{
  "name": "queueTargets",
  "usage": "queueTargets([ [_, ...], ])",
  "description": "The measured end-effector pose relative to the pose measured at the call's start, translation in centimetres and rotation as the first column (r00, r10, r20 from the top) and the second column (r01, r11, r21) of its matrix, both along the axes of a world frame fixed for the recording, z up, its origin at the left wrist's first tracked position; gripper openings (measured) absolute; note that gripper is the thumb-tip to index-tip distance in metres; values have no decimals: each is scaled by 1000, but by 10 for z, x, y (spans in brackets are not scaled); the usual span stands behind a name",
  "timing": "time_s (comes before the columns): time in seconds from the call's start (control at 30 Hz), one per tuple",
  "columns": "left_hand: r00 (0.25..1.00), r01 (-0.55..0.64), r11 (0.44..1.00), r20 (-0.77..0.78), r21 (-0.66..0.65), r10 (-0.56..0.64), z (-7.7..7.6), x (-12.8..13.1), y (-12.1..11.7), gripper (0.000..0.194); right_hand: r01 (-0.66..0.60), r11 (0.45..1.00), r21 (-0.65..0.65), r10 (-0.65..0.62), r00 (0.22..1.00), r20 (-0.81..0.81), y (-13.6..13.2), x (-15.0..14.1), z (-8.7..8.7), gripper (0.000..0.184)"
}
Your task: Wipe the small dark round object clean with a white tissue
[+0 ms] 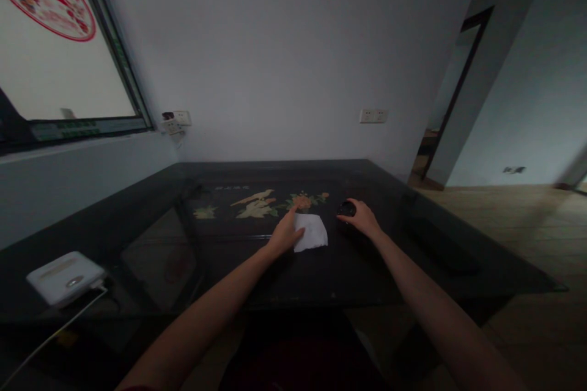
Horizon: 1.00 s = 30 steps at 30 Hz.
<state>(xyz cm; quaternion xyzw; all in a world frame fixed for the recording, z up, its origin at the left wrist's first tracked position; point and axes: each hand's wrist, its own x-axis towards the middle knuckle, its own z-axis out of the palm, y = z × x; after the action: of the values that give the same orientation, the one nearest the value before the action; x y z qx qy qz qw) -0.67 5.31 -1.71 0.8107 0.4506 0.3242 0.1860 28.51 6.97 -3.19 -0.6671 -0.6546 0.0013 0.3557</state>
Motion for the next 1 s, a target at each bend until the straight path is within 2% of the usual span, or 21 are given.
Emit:
queueTargets([
  [0.1,993,21,975,-118,221,6,2,2,-1,70,3,1000,-6,-3,1000,5,1,0,-1,67],
  [0.2,972,162,938,-215,306,-98,3,8,-6,45,1,1000,-6,0,1000,15,2,0,-3,68],
  [0.3,935,273,936,-290,220,-205,1,13,-10,36,-2,1000,7,2,1000,11,3,0,-5,68],
  [0.5,911,272,954,-353,127,-213,-5,9,-10,43,-12,1000,25,12,1000,-8,4,-1,-6,66],
  [0.67,888,358,932,-332,61,-320,-8,9,-11,43,-18,999,28,19,999,-29,4,-4,-7,66],
  [1.0,856,343,939,-419,18,-304,-4,12,-29,48,-35,999,-20,34,997,-74,3,-6,-7,69],
])
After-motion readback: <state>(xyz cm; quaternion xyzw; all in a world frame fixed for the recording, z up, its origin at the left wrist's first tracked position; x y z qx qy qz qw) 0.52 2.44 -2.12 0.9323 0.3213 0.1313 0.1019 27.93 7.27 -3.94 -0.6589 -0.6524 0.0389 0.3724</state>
